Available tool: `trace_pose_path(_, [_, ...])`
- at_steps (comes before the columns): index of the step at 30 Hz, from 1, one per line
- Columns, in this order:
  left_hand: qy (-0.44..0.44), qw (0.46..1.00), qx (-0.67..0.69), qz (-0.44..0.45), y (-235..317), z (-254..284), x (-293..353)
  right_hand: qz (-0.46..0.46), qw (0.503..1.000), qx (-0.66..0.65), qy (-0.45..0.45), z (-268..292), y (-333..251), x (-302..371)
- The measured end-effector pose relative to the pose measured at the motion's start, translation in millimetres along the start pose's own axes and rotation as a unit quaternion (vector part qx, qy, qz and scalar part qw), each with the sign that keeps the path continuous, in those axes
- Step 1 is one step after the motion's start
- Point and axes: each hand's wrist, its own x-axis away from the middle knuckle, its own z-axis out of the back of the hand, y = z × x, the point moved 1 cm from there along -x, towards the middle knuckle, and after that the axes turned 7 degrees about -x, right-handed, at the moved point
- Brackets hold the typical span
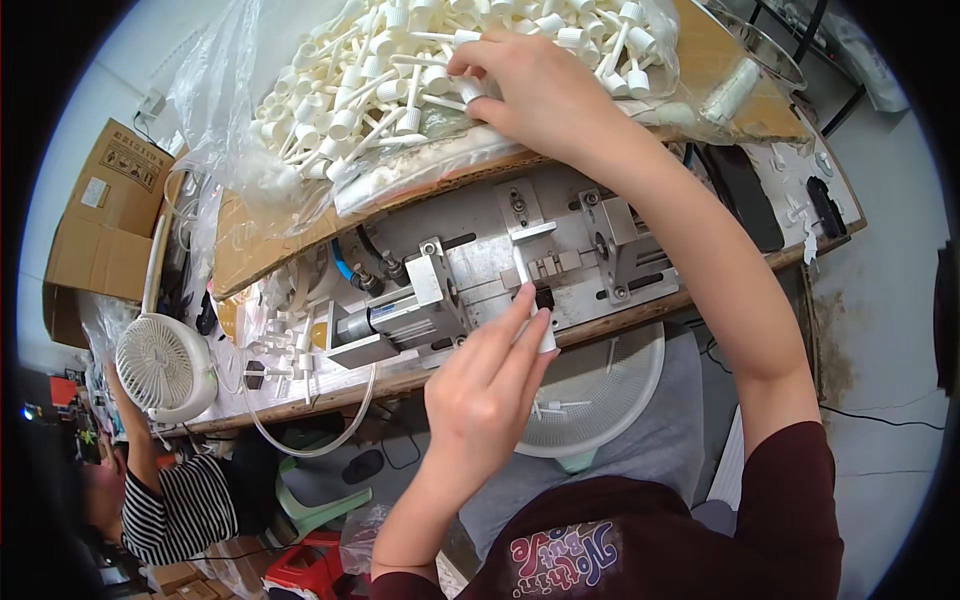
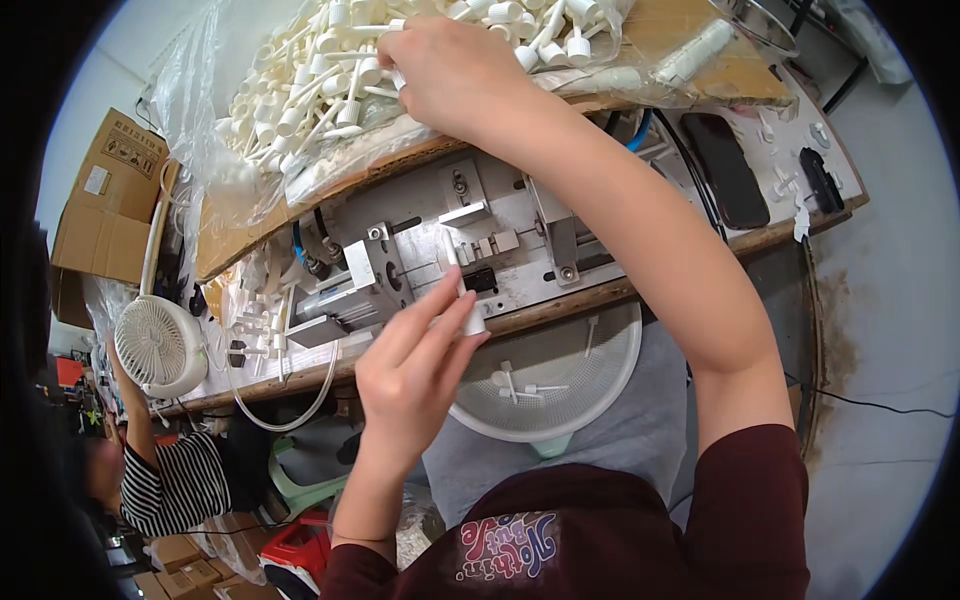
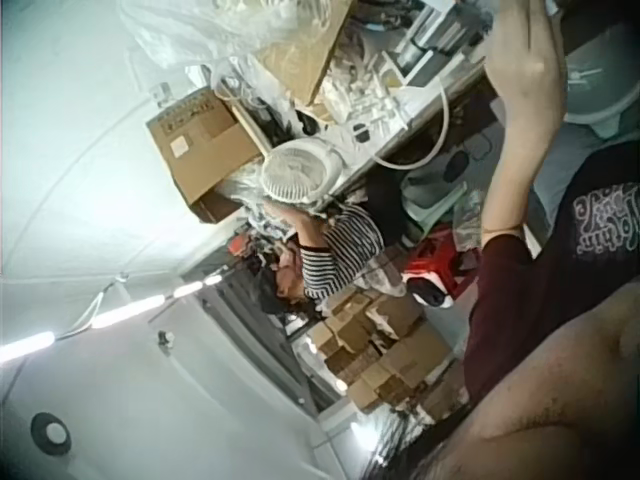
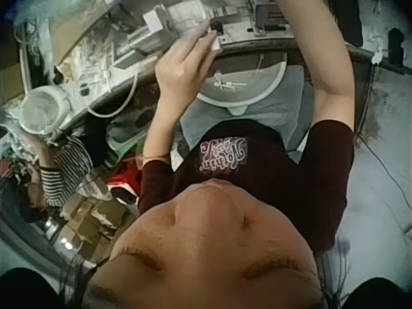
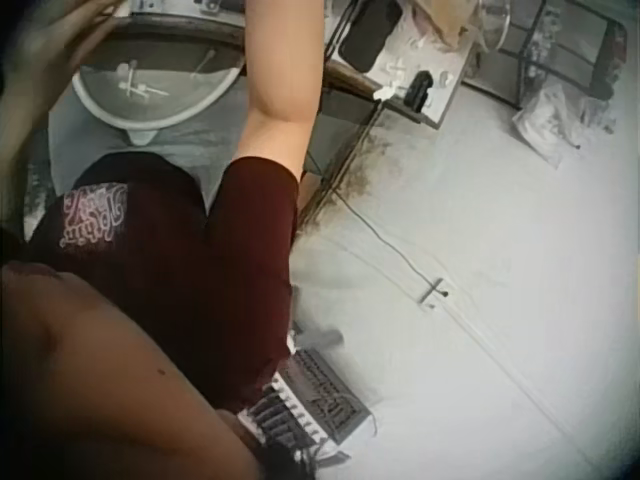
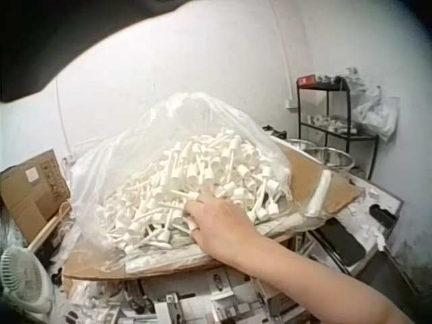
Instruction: Assembling small white plastic pump nozzle components using a mechanical assembly jig on a workbench.
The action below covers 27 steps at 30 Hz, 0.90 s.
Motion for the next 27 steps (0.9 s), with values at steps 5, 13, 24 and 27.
trace_pose_path(5, [-0.010, 0.995, -0.098, -0.004, -6.5, -19.6, 10.1, -0.010, 0.997, -0.075, -0.030, -2.5, -9.6, 1.4])
trace_pose_path(13, [-0.033, 0.995, -0.092, 0.008, -9.6, -17.0, 0.3, -0.145, 0.951, -0.257, -0.094, 41.1, -52.6, 47.1])
trace_pose_path(24, [0.073, 0.997, 0.020, 0.013, -36.6, 40.1, -59.3, -0.015, 0.994, -0.067, -0.089, 61.9, -86.7, 155.4])
trace_pose_path(27, [0.156, 0.983, -0.095, -0.033, -56.0, 45.9, -97.8, 0.008, 0.994, -0.021, -0.111, 51.3, -94.7, 164.7])
